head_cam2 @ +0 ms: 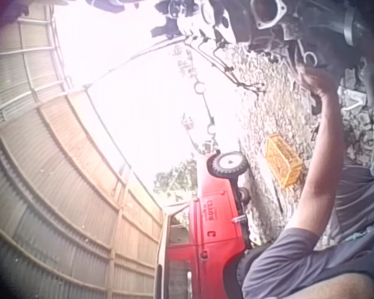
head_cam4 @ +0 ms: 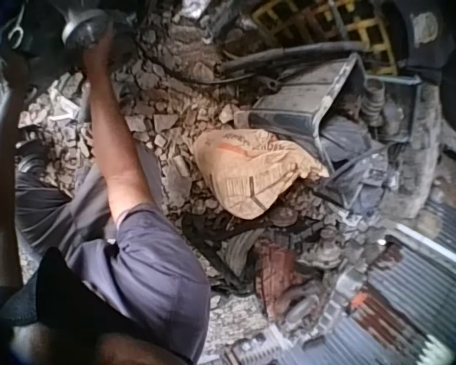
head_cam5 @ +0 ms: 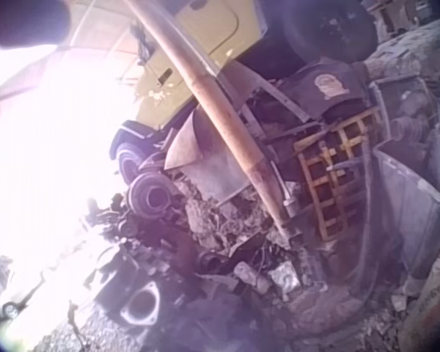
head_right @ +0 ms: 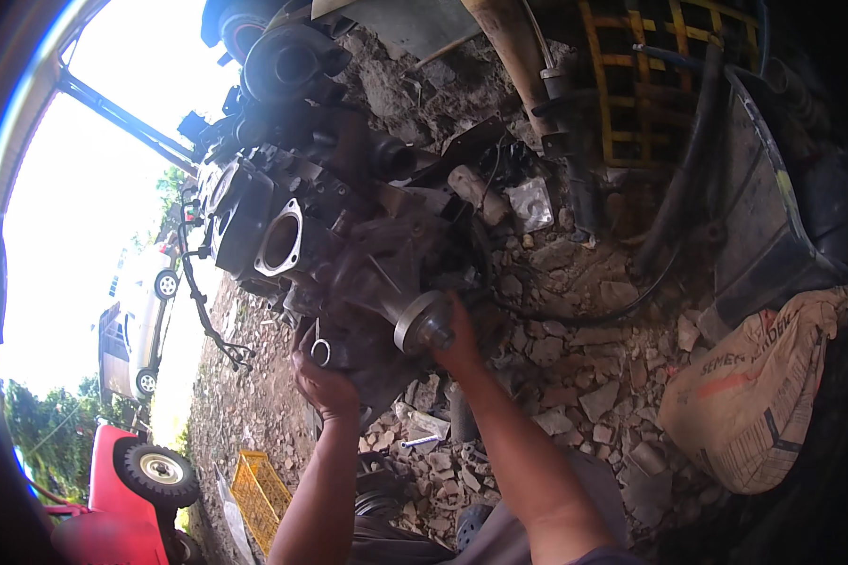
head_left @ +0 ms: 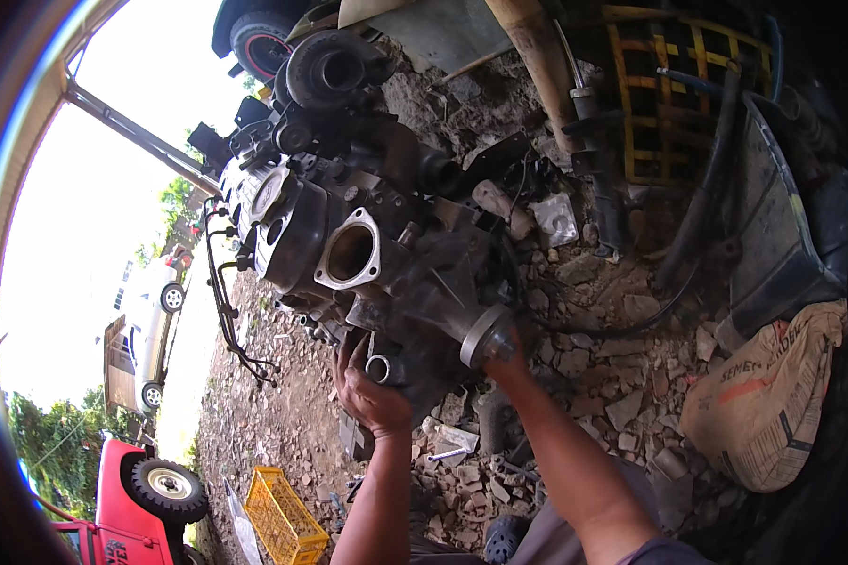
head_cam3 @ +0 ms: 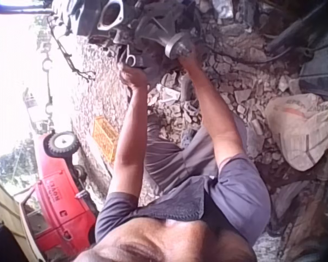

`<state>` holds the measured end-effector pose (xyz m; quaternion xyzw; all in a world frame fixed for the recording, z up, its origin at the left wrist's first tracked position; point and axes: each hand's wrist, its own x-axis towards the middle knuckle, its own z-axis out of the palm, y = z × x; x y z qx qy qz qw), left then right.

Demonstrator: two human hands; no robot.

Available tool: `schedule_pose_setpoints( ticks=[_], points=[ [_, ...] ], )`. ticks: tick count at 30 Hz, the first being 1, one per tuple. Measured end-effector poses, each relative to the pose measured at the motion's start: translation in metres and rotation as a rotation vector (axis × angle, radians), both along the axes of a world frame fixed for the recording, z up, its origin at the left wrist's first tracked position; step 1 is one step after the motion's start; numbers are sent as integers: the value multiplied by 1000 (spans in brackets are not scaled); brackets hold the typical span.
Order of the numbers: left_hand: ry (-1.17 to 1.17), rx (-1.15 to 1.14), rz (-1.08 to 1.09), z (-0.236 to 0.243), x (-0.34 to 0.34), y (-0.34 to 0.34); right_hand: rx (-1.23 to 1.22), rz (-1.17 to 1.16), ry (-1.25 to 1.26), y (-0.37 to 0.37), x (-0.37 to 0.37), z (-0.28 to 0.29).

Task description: The person is working on a disassembled car engine placed on the ground. They use a wrench to tighten bolts on the engine block and repeatedly handle a metal exhaust manifold, attempting to fit it onto the engine.

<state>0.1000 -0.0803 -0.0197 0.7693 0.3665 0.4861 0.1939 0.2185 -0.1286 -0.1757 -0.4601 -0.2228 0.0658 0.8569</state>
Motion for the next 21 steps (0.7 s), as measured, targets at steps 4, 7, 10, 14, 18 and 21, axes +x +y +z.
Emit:
schedule_pose_setpoints(
  ticks=[4, 7, 10, 14, 18, 21],
  points=[
    [10, -12, 9, -1, 3, -2, -216, 136, 115, -14, 41, -3],
    [78, 18, 78, 1, -5, 0, -669, -81, -319, -47, 74, 33],
    [92, 62, 96, 4, -8, -1, -823, -215, -842, -92, 118, 95],
    [77, 107, 76, 6, -4, -4, -920, -257, -957, -114, 119, 124],
    [80, 131, 74, 3, 3, -5, -543, 93, 33, -110, 97, 69],
    [92, 48, 123, -1, -8, 3, -176, 536, 703, -85, 72, 82]
  ],
)
